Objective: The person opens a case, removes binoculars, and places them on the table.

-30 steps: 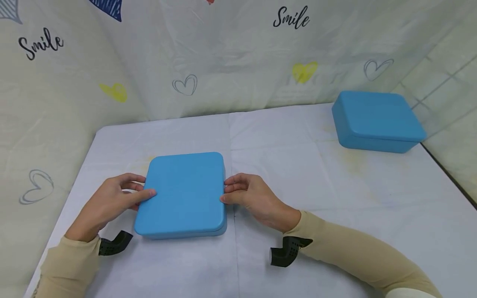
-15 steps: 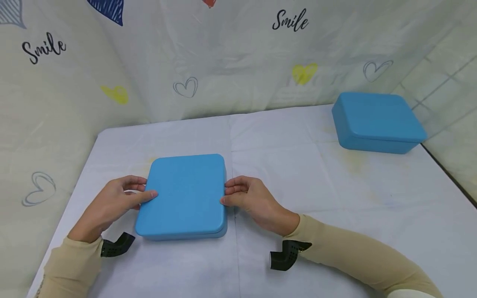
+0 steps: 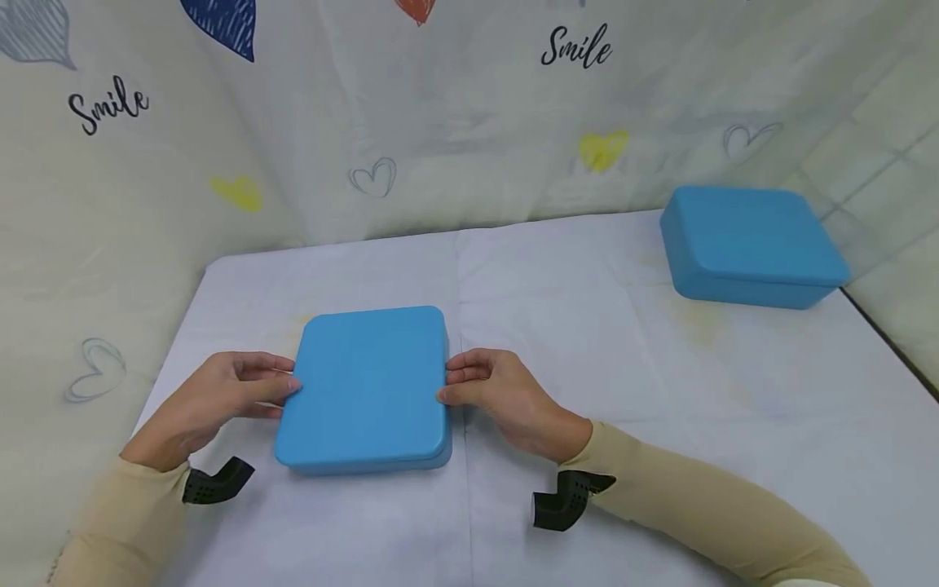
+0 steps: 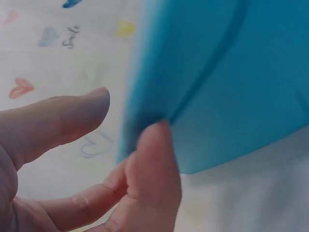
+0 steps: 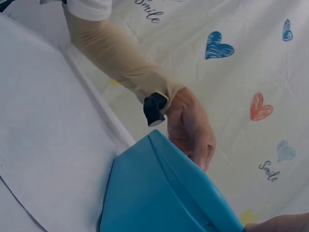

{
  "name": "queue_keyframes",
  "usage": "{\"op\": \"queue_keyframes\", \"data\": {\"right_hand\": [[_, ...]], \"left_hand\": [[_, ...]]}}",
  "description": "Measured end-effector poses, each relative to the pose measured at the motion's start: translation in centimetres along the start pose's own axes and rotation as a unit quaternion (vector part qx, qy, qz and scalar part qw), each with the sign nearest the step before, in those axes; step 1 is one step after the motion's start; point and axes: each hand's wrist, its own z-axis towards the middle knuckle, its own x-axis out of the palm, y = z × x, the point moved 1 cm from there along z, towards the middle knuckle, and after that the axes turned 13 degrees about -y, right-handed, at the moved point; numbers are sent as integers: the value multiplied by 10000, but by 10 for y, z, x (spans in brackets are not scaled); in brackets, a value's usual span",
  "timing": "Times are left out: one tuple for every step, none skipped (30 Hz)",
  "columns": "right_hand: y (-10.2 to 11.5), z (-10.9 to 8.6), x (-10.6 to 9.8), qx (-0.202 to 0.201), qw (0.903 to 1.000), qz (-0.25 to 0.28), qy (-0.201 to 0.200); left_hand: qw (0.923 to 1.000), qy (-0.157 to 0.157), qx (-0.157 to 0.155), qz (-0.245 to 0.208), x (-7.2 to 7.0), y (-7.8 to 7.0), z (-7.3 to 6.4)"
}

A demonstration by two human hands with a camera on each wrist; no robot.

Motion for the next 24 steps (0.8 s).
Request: {"op": "queue_keyframes", "data": {"right_hand": [[0, 0, -1, -4, 10000, 3, -4], [1, 1, -1, -13, 10000, 11, 3], [1, 1, -2, -13, 10000, 2, 22], [1, 1, -2, -4, 10000, -7, 45], [1, 2, -2, 8, 10000, -10, 71], [1, 2, -2, 10, 9999, -25, 104], [2, 2, -2, 15, 9999, -36, 122], [2, 3, -2, 17, 9999, -52, 131], [2, 3, -2, 23, 9999, -62, 130], [2, 3, -2, 23, 9999, -75, 116], [2, 3, -2, 20, 9999, -91, 100], [2, 3, -3, 19, 9999, -104, 89], [2, 3, -3, 21, 9999, -114, 80], [1, 3, -3, 22, 9999, -118, 80], [1, 3, -3, 23, 9999, -123, 83], [1, 3, -3, 23, 9999, -125, 95], [1, 3, -3, 24, 9999, -123, 108], [1, 3, -3, 28, 9999, -109, 120], [1, 3, -3, 26, 9999, -98, 128], [1, 4, -3, 19, 9999, -84, 132], [1, 4, -3, 15, 9999, -73, 132], [1, 4, -3, 15, 9999, -52, 132], [1, 4, -3, 17, 9999, -41, 124], [1, 4, -3, 18, 9999, -30, 116]], "left_hand": [[10000, 45, -24, -4, -1, -1, 1], [10000, 83, -49, -2, -1, -3, 2], [9999, 118, -104, 4, -2, -3, 3], [9997, 145, -179, 6, -2, -4, 4], [9995, 180, -242, 7, -3, -5, 5], [9993, 219, -292, 16, -3, -5, 5], [9990, 238, -365, 19, -3, -5, 5], [9988, 251, -417, 28, -3, -6, 5], [9985, 254, -486, 24, -3, -7, 5], [9983, 259, -529, 28, -3, -8, 6], [9981, 261, -559, 41, -3, -9, 6], [9979, 252, -593, 53, -2, -10, 6], [9977, 228, -643, 66, -1, -11, 5], [9974, 207, -685, 101, -1, -12, 5], [9970, 185, -734, 131, 0, -13, 5], [9968, 165, -762, 164, 1, -13, 5], [9965, 135, -802, 192, 2, -14, 4], [9962, 104, -829, 229, 2, -14, 4], [9961, 80, -846, 258, 3, -15, 4], [9959, 62, -857, 284, 3, -16, 4], [9958, 40, -869, 292, 4, -17, 4], [9956, 13, -885, 303, 4, -17, 4], [9955, -14, -891, 330, 5, -17, 4], [9955, -30, -878, 360, 5, -18, 4]]}}
